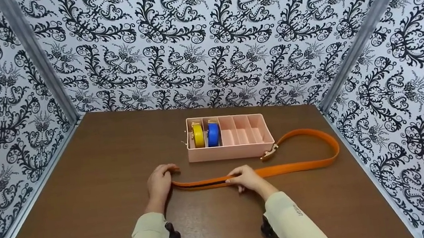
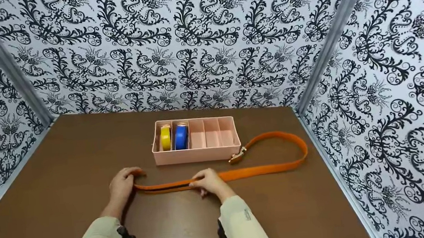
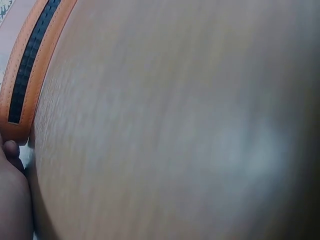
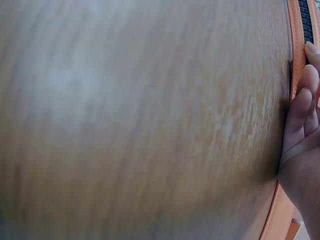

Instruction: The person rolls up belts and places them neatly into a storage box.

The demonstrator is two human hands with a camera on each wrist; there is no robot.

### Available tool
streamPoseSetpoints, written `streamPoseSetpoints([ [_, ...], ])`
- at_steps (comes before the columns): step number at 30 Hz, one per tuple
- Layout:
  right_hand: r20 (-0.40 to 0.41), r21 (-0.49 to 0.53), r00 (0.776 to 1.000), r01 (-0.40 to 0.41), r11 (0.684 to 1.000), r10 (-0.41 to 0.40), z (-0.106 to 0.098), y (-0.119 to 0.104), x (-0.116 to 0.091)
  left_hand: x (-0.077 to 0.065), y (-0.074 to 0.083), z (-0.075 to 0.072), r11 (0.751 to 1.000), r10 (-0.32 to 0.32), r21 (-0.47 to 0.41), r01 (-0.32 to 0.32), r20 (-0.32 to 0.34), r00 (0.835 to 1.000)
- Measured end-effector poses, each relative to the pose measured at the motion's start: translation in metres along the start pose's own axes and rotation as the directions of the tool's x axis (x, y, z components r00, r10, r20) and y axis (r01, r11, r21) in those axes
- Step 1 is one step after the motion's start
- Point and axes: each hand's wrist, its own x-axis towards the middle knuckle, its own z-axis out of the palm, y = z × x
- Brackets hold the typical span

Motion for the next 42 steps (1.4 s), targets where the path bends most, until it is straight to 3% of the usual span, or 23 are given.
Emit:
streamPoseSetpoints([
  [4, 0.001, 0.001, 1.0, 0.014, 1.0, -0.014, 0.001, 0.004, 0.001, -0.003, 0.003, 0.0, 1.0, -0.005, 0.001, 0.005, -0.003, 1.0],
  [8, 0.003, 0.005, 1.0, 0.021, 1.0, -0.021, 0.002, 0.007, 0.003, -0.004, 0.003, 0.002, 0.997, 0.042, 0.064, -0.041, -0.004, 0.999],
  [12, -0.007, 0.003, 1.0, 0.017, 1.0, -0.017, 0.001, 0.005, 0.004, -0.004, 0.003, 0.003, 0.995, 0.049, 0.083, -0.049, 0.006, 0.999],
  [17, -0.01, 0.004, 1.0, 0.016, 1.0, -0.016, 0.002, 0.002, 0.005, -0.004, 0.005, 0.001, 0.999, -0.001, 0.048, 0.001, 0.009, 1.0],
  [23, -0.014, 0.019, 1.0, 0.014, 1.0, -0.014, 0.007, 0.001, 0.005, -0.01, 0.013, -0.003, 0.989, -0.083, 0.117, 0.086, -0.025, 0.996],
  [29, -0.007, 0.034, 1.0, 0.005, 0.999, -0.005, 0.005, 0.004, 0.005, -0.016, 0.024, -0.009, 0.983, -0.108, 0.14, 0.116, -0.065, 0.992],
  [35, -0.021, 0.035, 1.0, 0.007, 0.999, -0.007, 0.001, 0.003, 0.004, -0.016, 0.036, -0.014, 0.981, -0.123, 0.151, 0.124, -0.018, 0.992],
  [42, -0.016, 0.026, 1.0, 0.013, 1.0, -0.013, 0.002, 0.001, 0.003, -0.016, 0.038, -0.02, 0.972, -0.122, 0.212, 0.105, 0.067, 0.99],
])
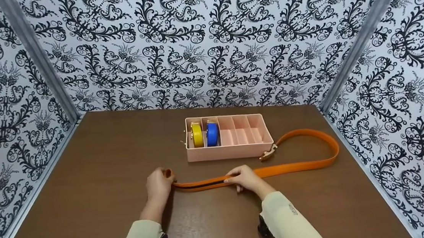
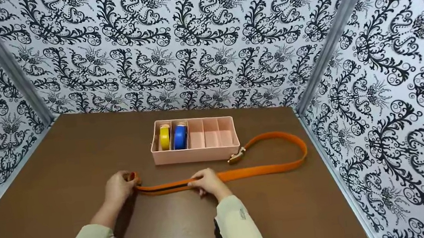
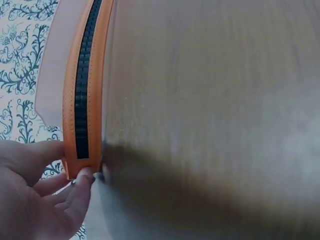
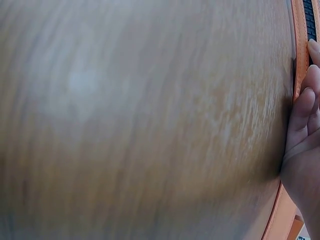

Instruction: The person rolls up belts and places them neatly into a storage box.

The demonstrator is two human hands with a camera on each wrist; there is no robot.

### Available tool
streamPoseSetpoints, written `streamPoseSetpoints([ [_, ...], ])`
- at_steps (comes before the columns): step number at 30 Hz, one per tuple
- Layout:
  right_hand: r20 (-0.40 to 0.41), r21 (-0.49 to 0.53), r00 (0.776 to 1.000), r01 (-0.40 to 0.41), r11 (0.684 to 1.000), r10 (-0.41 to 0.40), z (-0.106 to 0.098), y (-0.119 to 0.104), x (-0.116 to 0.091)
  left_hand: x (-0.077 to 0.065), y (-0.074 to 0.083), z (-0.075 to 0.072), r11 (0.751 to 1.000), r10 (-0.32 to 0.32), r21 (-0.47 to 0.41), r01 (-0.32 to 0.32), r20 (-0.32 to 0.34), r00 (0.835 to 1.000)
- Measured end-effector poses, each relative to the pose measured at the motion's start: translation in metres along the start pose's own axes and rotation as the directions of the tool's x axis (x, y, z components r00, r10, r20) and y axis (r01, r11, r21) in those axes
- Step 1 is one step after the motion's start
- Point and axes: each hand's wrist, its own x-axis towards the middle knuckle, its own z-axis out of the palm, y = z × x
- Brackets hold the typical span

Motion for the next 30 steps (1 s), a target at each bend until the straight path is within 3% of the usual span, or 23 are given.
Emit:
streamPoseSetpoints([
  [6, -0.001, 0.005, 1.0, -0.014, 1.0, 0.014, 0.001, -0.002, -0.001, 0.0, 0.006, 0.002, 0.996, 0.022, 0.086, -0.031, 0.105, 0.994],
  [13, -0.008, 0.011, 1.0, -0.021, 1.0, 0.021, 0.0, -0.002, -0.002, 0.0, 0.016, 0.008, 0.991, -0.002, -0.133, 0.036, 0.25, 0.968],
  [24, -0.012, -0.01, 1.0, -0.01, 1.0, 0.01, 0.001, 0.003, 0.0, -0.003, 0.029, 0.008, 0.99, 0.023, -0.141, 0.022, 0.312, 0.95],
  [30, -0.007, -0.009, 1.0, -0.02, 1.0, 0.02, -0.001, 0.0, 0.0, -0.003, 0.031, 0.01, 0.981, 0.038, -0.192, 0.028, 0.333, 0.942],
])
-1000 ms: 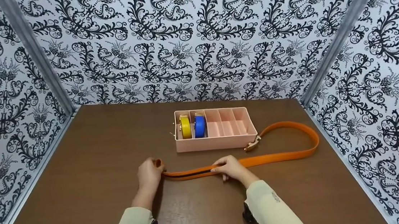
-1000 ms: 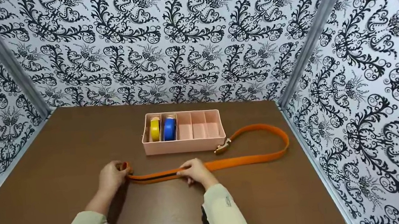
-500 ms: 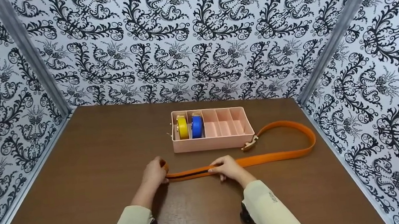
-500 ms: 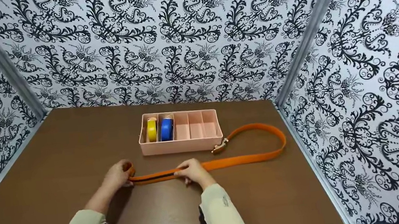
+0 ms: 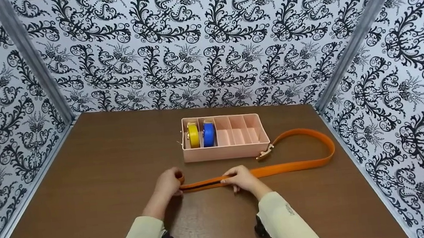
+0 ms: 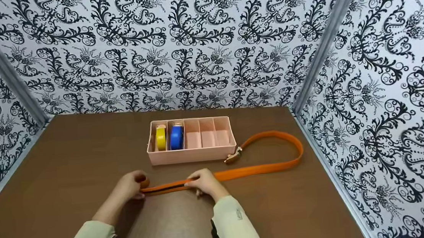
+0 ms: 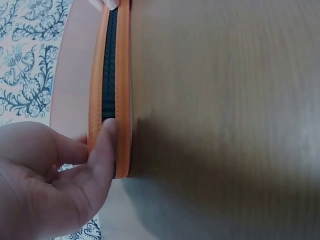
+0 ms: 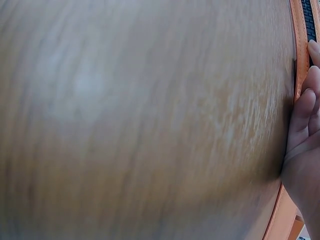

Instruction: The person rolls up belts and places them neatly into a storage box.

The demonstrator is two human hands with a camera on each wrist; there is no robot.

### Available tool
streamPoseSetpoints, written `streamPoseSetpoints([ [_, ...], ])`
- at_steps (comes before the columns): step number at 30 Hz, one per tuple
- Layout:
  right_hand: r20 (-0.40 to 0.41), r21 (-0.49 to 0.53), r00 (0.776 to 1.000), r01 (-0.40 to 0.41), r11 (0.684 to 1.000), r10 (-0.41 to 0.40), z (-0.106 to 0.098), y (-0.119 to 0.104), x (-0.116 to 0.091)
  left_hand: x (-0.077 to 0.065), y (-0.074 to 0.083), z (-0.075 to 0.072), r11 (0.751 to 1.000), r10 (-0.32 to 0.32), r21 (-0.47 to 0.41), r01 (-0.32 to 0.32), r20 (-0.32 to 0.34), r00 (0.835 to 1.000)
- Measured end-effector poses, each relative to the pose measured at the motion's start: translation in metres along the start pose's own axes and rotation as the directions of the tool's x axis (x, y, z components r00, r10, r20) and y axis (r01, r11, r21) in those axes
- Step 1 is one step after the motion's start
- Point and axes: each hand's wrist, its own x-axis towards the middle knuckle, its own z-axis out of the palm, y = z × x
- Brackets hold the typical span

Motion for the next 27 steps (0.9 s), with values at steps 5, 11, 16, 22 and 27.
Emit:
streamPoseSetpoints([
  [5, -0.012, 0.002, 1.0, -0.01, 1.0, 0.01, 0.002, -0.002, -0.002, -0.002, 0.002, 0.0, 1.0, 0.03, 0.009, -0.03, 0.031, 0.999],
  [11, -0.014, 0.001, 1.0, -0.007, 1.0, 0.007, 0.001, 0.002, 0.0, -0.002, 0.006, 0.004, 0.996, 0.054, 0.071, -0.055, 0.027, 0.998],
  [16, -0.015, 0.01, 1.0, 0.006, 1.0, -0.006, -0.001, 0.003, 0.0, 0.0, 0.01, 0.008, 0.987, 0.088, 0.137, -0.088, 0.003, 0.996],
  [22, -0.016, 0.017, 1.0, 0.016, 1.0, -0.016, -0.002, 0.002, 0.0, 0.002, 0.009, 0.011, 0.941, 0.225, 0.273, -0.198, -0.072, 0.972],
  [27, -0.004, 0.011, 1.0, 0.013, 1.0, -0.013, 0.001, 0.003, -0.001, 0.001, 0.008, 0.013, 0.927, 0.208, 0.339, -0.164, -0.098, 0.973],
])
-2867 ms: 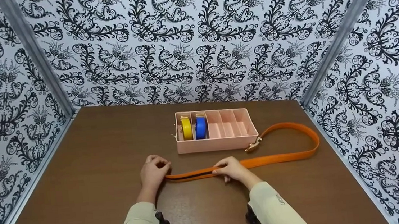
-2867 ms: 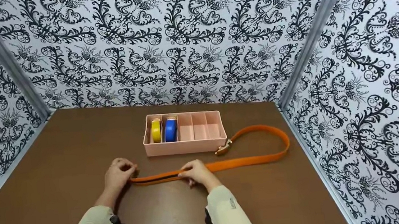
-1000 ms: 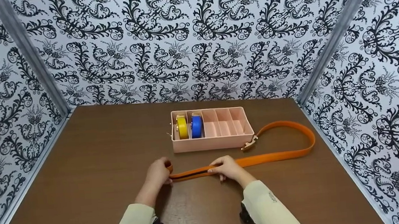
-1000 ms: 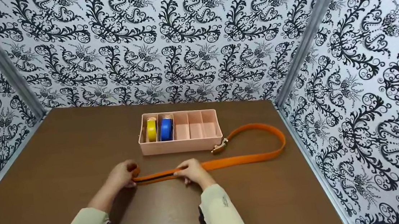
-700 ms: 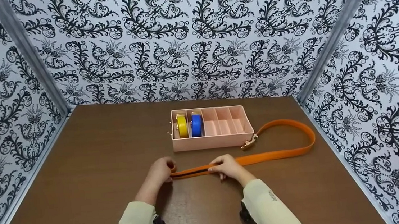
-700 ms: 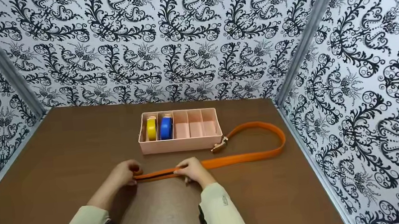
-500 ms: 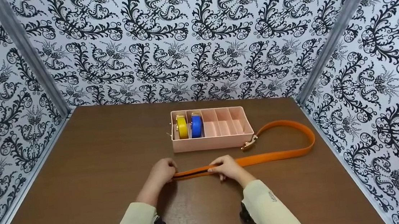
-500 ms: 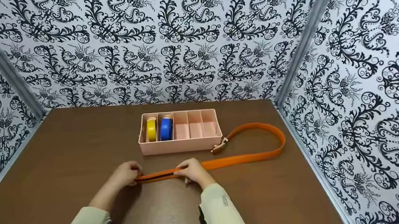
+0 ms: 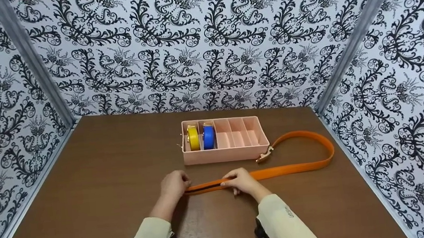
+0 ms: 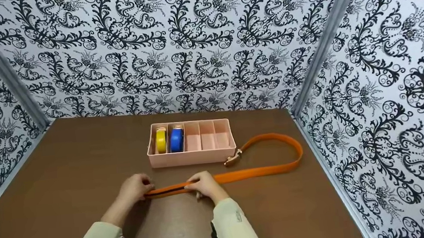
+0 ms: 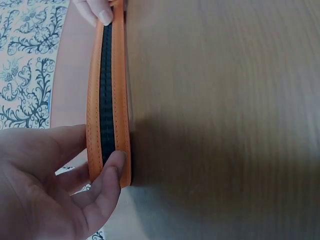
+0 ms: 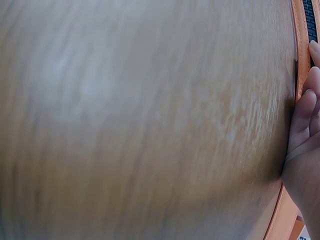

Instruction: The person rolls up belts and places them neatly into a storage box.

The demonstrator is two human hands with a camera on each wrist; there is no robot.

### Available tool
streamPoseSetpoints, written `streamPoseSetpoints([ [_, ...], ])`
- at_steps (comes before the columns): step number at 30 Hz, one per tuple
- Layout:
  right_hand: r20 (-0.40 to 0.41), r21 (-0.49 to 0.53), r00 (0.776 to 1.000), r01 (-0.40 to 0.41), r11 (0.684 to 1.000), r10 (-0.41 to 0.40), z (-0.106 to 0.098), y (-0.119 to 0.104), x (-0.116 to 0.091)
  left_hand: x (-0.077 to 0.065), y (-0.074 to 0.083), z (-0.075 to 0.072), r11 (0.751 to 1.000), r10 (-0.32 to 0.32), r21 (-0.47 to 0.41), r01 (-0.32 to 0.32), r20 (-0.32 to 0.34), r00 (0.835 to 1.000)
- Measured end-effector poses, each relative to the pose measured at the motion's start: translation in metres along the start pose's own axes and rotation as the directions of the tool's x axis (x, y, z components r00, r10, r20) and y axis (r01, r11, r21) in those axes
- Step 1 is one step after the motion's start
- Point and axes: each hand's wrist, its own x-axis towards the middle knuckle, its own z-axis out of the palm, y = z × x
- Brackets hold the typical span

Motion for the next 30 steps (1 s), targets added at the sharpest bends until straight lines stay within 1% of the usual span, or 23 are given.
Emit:
streamPoseSetpoints([
  [1, 0.001, -0.003, 1.0, -0.001, 1.0, 0.001, 0.001, 0.001, 0.0, -0.001, 0.0, 0.001, 1.0, -0.016, 0.001, 0.016, 0.005, 1.0],
  [4, -0.003, -0.007, 1.0, -0.005, 1.0, 0.005, 0.003, 0.002, -0.001, -0.002, -0.001, 0.002, 1.0, -0.023, -0.005, 0.023, -0.008, 1.0],
  [8, -0.01, -0.001, 1.0, -0.001, 1.0, 0.001, 0.004, 0.002, -0.001, -0.002, -0.002, 0.004, 0.999, 0.028, -0.027, -0.029, -0.027, 0.999],
  [12, -0.007, 0.009, 1.0, -0.004, 1.0, 0.004, 0.005, -0.001, -0.001, 0.0, -0.001, 0.004, 0.996, 0.04, -0.076, -0.038, 0.019, 0.999],
  [14, -0.006, 0.007, 1.0, -0.001, 1.0, 0.001, 0.004, -0.002, -0.001, 0.001, -0.001, 0.004, 0.995, 0.018, -0.103, -0.014, 0.036, 0.999],
  [16, -0.003, 0.001, 1.0, -0.003, 1.0, 0.003, 0.003, -0.004, -0.001, 0.002, -0.002, 0.003, 0.989, -0.022, -0.147, 0.029, 0.048, 0.999],
  [19, 0.0, -0.01, 1.0, -0.004, 1.0, 0.004, 0.002, -0.004, -0.001, 0.002, -0.003, 0.004, 0.971, -0.081, -0.222, 0.091, 0.053, 0.995],
  [22, -0.003, -0.021, 1.0, -0.007, 1.0, 0.007, 0.001, -0.004, 0.0, 0.003, -0.004, 0.005, 0.957, -0.087, -0.272, 0.098, 0.054, 0.995],
  [25, -0.003, -0.03, 1.0, -0.009, 1.0, 0.009, 0.0, -0.003, 0.001, 0.002, -0.003, 0.007, 0.957, -0.072, -0.277, 0.084, 0.053, 0.996],
  [28, -0.001, -0.032, 1.0, -0.016, 0.999, 0.016, 0.0, -0.002, 0.001, 0.001, 0.0, 0.009, 0.956, -0.085, -0.279, 0.097, 0.056, 0.995],
  [30, 0.002, -0.029, 1.0, -0.019, 0.999, 0.019, 0.001, -0.001, 0.001, -0.001, 0.002, 0.011, 0.945, -0.094, -0.309, 0.109, 0.063, 0.994],
])
